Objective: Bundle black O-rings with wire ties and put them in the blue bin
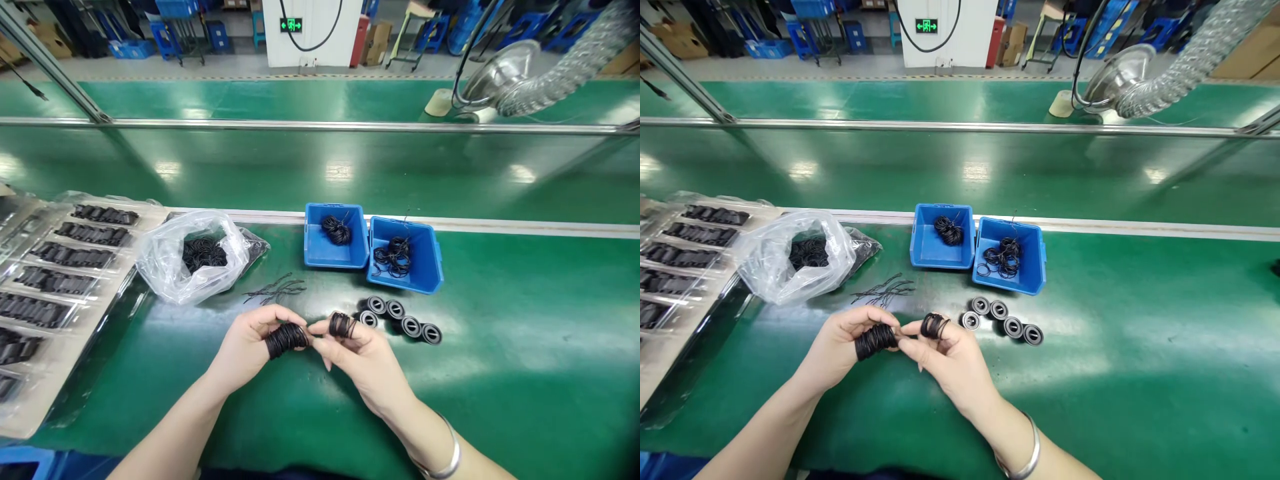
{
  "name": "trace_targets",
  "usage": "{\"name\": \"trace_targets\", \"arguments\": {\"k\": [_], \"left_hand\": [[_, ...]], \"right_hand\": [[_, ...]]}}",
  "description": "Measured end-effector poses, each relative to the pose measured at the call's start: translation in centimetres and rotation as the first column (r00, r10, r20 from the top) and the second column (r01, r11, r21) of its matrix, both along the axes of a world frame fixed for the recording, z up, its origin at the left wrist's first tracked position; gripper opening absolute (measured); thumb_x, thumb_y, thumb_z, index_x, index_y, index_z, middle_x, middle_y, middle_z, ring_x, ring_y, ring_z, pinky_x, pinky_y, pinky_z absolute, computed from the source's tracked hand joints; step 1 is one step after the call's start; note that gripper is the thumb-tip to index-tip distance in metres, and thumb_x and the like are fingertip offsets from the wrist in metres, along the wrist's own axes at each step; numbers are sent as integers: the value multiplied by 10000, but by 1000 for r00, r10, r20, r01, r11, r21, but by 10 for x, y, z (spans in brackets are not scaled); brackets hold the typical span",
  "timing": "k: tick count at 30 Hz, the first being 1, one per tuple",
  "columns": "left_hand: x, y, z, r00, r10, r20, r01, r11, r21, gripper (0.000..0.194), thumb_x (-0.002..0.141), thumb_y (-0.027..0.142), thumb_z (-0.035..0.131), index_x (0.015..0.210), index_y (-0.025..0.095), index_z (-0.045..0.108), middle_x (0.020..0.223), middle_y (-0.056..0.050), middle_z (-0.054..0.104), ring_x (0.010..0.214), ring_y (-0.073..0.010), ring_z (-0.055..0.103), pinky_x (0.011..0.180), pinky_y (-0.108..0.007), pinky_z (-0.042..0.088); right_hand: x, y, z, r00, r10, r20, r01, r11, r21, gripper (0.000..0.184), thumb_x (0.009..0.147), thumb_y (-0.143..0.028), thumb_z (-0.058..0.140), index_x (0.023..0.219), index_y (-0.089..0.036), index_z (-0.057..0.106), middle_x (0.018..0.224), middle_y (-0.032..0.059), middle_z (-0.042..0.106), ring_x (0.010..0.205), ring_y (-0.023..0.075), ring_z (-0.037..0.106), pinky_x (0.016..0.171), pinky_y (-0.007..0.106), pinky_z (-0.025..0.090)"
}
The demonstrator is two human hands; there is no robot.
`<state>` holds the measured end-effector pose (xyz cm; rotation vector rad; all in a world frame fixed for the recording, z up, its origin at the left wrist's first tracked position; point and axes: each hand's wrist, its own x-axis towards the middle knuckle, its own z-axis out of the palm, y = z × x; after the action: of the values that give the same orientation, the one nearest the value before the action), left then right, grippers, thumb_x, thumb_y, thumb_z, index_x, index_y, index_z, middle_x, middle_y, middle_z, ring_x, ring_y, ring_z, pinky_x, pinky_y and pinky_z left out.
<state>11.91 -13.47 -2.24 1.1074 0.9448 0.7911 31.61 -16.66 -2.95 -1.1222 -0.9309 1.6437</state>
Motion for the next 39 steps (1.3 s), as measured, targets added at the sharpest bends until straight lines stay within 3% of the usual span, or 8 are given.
{"name": "trace_targets", "arguments": {"k": [6,14,19,21,25,29,35,39], "left_hand": [[1,0,-3,998,7,-68,2,991,131,106,830,137,734,903,193,788,942,-41,654,813,-143,683,748,-230,562],[1,1,-1,1000,-11,24,11,1000,18,92,787,141,782,860,192,805,869,-32,670,754,-152,699,717,-253,593],[2,1,-1,988,18,153,2,991,-132,86,772,148,804,853,165,781,829,-26,695,727,-197,762,660,-266,617],[1,1,-2,984,67,165,-39,985,-170,80,782,153,801,854,162,766,817,-26,713,742,-210,776,652,-258,623],[-1,2,-2,980,105,169,-72,979,-188,90,799,153,793,880,163,755,833,-28,744,788,-214,785,712,-275,639],[0,2,-1,985,91,149,-64,983,-173,118,813,169,784,927,165,753,870,-40,755,836,-225,783,769,-306,641],[2,0,-1,997,46,64,-41,996,-73,113,824,181,763,936,176,771,966,-38,691,855,-248,780,759,-309,624],[2,0,-3,999,35,-8,-35,999,7,113,826,179,755,935,180,786,878,-37,706,783,-192,746,747,-288,595]], "right_hand": [[-1,0,0,970,55,238,-82,991,103,150,777,-328,814,817,-184,800,633,-24,537,542,98,470,520,254,362],[2,0,-2,994,105,29,-104,994,-28,225,786,-365,816,721,-167,732,544,-35,543,556,112,461,570,275,346],[3,2,1,938,42,-343,-105,980,-167,187,857,-311,770,774,-160,698,556,-62,477,517,76,406,542,238,352],[3,4,2,884,-39,-465,-67,976,-209,156,876,-283,753,801,-159,697,620,-55,483,536,68,402,537,217,394],[6,7,7,821,-122,-557,-17,971,-238,117,890,-298,732,891,-181,722,1001,45,655,805,138,614,629,239,533],[9,7,9,842,-109,-528,-19,973,-232,92,870,-279,754,896,-191,748,1120,84,701,933,184,679,721,254,567],[5,6,4,940,-50,-338,0,989,-147,216,883,-338,737,768,-157,712,664,-2,612,593,109,547,607,247,470],[-1,2,-2,993,-45,-108,39,997,-61,219,800,-318,819,700,-169,693,618,-21,587,597,111,498,612,261,411]]}}
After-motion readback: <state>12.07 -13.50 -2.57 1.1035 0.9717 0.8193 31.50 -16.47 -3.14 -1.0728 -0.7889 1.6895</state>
